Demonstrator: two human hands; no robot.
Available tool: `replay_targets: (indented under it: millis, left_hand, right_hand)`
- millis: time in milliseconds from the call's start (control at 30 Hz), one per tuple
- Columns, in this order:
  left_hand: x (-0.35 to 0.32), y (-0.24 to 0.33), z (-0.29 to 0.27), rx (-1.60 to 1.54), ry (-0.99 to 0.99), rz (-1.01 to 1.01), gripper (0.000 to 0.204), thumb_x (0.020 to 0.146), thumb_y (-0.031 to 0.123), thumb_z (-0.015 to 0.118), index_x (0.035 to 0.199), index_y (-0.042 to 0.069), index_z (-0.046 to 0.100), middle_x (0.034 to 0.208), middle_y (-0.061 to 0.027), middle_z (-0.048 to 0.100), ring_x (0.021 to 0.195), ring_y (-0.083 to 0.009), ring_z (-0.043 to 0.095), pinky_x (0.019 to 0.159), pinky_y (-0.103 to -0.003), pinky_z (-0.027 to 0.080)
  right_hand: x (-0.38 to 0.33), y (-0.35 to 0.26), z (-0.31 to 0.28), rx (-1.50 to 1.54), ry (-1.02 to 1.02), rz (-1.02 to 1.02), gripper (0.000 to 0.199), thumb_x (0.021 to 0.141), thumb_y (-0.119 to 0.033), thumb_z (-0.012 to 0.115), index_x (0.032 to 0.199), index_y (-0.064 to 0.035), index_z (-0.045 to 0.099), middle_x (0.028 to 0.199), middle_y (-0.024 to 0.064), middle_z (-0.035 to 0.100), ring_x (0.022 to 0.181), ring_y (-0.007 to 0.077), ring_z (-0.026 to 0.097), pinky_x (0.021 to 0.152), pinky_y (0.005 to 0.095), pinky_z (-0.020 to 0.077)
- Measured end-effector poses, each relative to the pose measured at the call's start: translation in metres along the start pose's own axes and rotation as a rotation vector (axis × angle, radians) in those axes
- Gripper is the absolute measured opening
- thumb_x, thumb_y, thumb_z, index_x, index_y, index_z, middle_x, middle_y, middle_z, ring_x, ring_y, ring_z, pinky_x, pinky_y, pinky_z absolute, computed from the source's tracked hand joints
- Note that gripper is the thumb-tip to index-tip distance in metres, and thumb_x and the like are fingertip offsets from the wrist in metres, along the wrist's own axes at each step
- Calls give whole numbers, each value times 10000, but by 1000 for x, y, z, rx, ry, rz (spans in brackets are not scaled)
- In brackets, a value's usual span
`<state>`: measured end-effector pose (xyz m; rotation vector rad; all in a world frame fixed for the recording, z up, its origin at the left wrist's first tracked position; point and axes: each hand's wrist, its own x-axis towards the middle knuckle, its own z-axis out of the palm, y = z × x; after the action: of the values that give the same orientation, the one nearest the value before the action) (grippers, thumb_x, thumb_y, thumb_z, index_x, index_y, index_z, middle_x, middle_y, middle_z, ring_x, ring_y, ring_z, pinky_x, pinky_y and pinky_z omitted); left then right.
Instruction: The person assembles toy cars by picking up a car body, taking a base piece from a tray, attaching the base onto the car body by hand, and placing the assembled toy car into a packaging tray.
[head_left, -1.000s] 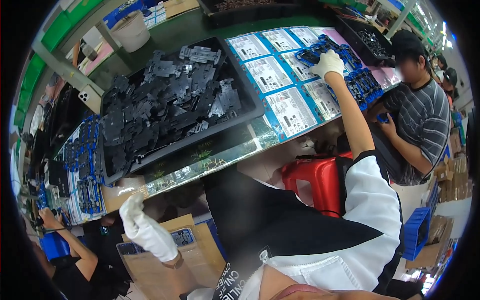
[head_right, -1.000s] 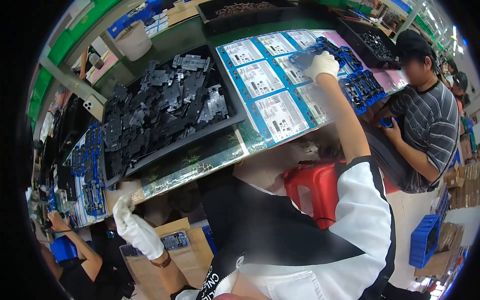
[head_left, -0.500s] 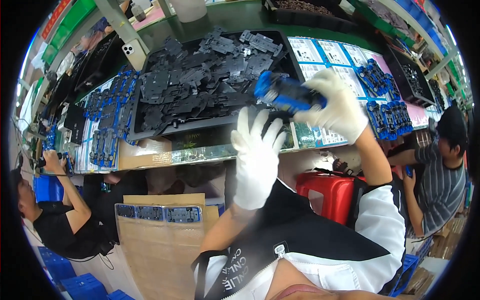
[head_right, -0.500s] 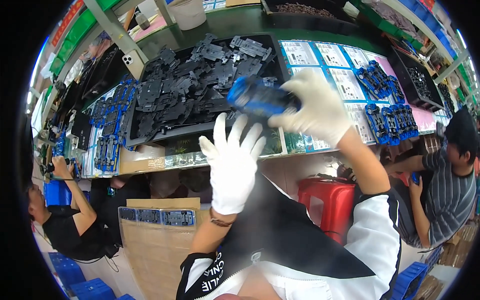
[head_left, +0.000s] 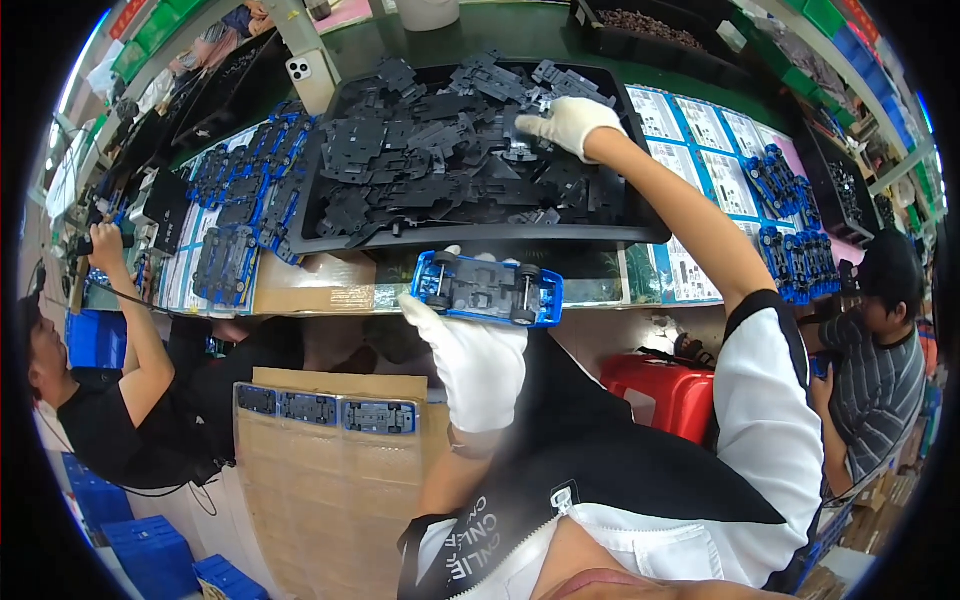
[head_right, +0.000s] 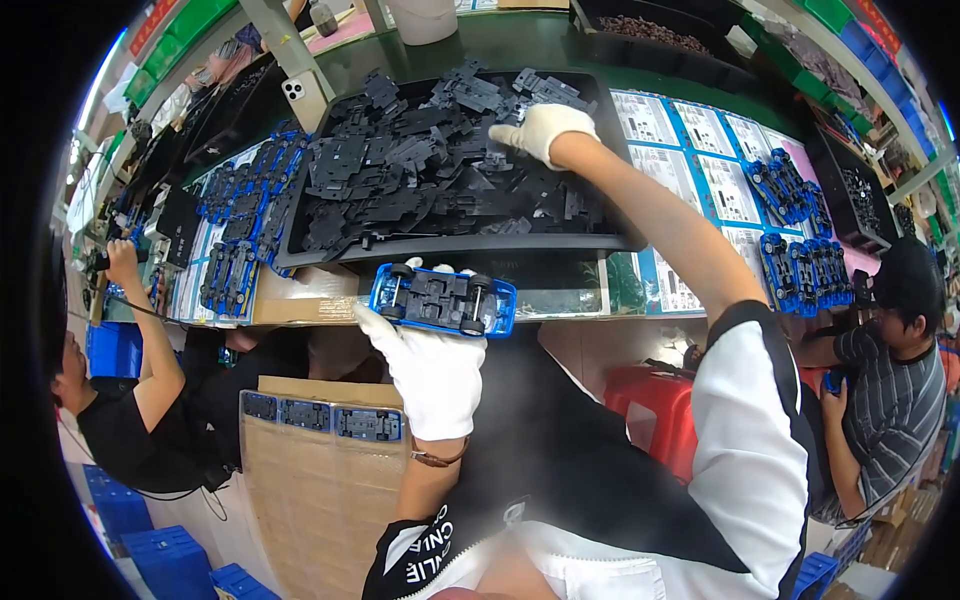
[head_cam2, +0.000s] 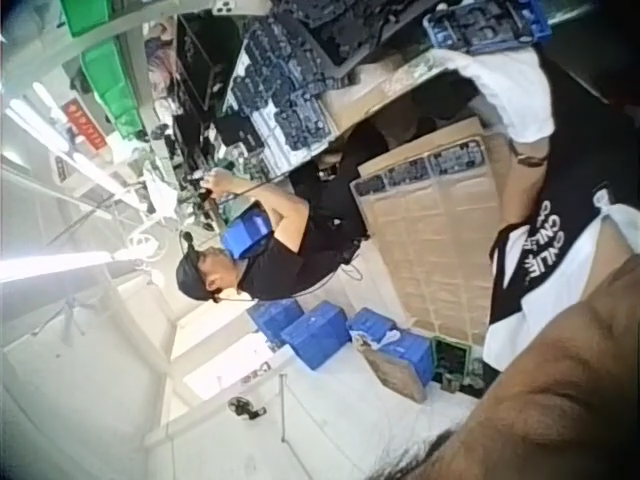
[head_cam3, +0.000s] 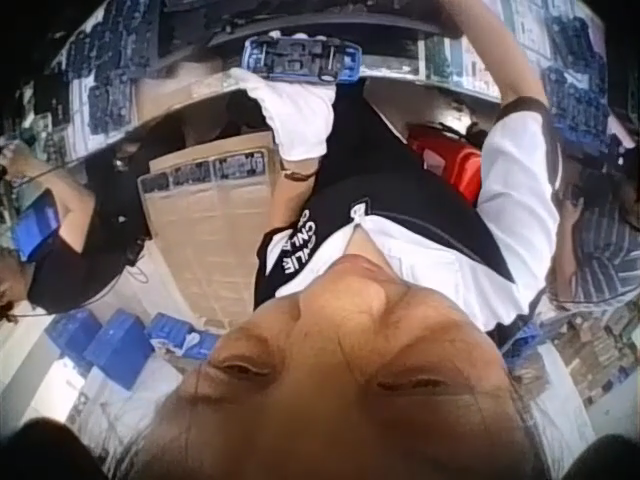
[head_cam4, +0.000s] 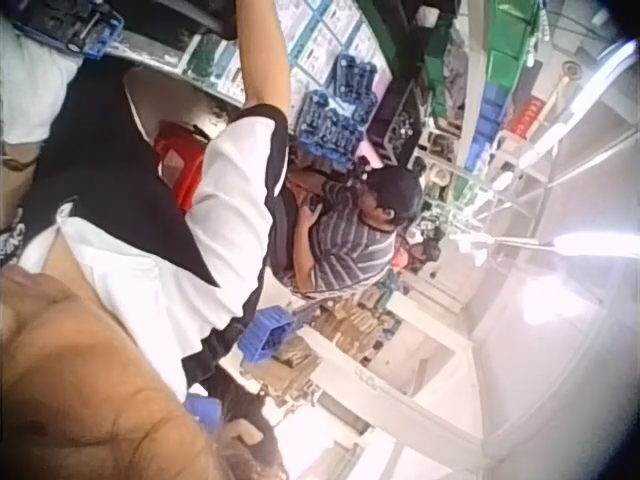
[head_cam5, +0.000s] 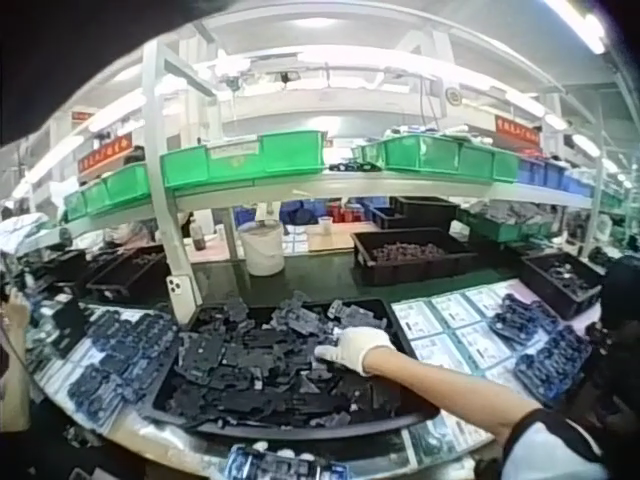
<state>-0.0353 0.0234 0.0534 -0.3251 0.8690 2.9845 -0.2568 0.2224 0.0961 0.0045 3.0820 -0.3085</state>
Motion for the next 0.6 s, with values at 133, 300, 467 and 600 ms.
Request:
replay_targets:
  millis: [133,300,467,600]
  left_hand:
    - [1,6,-6,-262,-91,-115,748,956,725,375,1381,122,498,1278,-110,562,1210,-311,508,1111,-515,372]
    - [-3,8,-8,-182,-71,-96,768,944,749,361,1359,118,502,1239,-107,574,1173,-313,534,1081,-521,405]
    - [-9,6,-12,-125,-58,-136,800,939,773,319,1366,119,490,1255,-101,562,1187,-301,527,1063,-521,407]
    - [-13,7,-19,173,-47,-12,811,939,776,311,1379,118,485,1262,-98,561,1200,-299,521,1061,-517,407]
  right_hand:
    - [28,24,20,584,16,-40,345,840,-341,741,878,1,740,813,135,710,721,238,699,707,373,549]
    - [8,22,25,809,-111,18,173,838,-199,747,851,-40,679,785,54,662,656,134,644,629,265,549]
    - [-7,20,7,990,-145,112,190,884,-212,707,905,-25,683,797,55,679,584,124,631,557,269,538]
    - [-19,22,6,-138,335,-510,272,861,-109,649,1128,-161,668,1138,88,665,1050,296,651,868,405,540]
